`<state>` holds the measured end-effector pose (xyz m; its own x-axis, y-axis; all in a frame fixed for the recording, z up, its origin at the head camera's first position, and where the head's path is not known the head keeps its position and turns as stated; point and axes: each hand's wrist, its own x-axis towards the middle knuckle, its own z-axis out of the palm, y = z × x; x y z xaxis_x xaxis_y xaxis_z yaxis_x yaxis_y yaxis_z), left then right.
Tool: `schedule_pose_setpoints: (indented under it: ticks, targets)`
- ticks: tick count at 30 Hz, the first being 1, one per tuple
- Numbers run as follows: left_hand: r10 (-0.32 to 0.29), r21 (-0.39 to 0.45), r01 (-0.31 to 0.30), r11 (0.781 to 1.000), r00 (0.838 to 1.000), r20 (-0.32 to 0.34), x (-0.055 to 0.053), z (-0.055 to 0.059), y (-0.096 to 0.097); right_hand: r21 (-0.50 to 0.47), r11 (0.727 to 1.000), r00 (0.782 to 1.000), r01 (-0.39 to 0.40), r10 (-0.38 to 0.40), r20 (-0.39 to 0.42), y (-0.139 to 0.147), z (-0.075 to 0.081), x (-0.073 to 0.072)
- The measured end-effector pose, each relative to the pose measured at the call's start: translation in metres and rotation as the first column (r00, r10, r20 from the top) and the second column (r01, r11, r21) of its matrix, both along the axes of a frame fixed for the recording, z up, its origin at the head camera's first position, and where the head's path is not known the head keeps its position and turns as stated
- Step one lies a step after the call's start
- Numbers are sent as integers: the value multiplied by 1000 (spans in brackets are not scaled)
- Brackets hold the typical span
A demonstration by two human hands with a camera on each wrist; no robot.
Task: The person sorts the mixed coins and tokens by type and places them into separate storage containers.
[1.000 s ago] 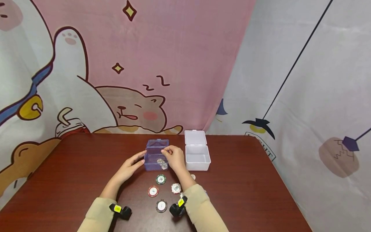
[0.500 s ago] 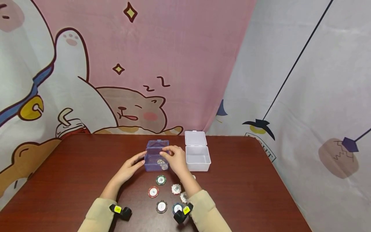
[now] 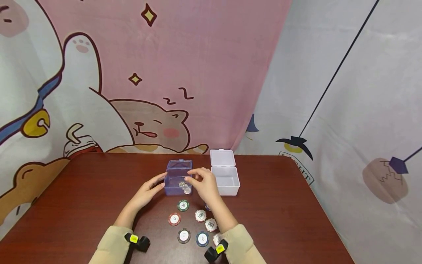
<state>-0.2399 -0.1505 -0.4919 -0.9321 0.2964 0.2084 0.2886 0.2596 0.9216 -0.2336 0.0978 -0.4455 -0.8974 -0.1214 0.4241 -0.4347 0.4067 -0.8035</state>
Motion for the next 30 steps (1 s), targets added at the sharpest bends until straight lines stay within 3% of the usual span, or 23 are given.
schedule_pose_setpoints:
  ticks: [5, 8, 13, 20, 26, 30]
  targets:
    - [21, 11, -21, 1000, 1000, 1, -11, -22, -3, -6, 1000, 1000, 0, 0, 13, 7, 0, 8]
    - [23, 24, -23, 999, 1000, 5, -12, -26, -4, -6, 1000, 1000, -4, 4, 13, 12, -1, 12]
    - [28, 11, -28, 1000, 1000, 7, -11, -24, -4, -8, 1000, 1000, 2, -1, 24, 22, -3, 19]
    - [14, 2, -14, 1000, 1000, -11, -1, -5, 0, -26, 999, 999, 18, -17, 46, 31, -3, 32]
    - [28, -11, -28, 1000, 1000, 12, -11, -20, -3, -7, 1000, 1000, 13, -13, -2, 34, 13, 50]
    - [27, -5, -27, 1000, 1000, 8, -13, -25, -5, 19, 999, 999, 38, -37, -20, 43, -2, 46]
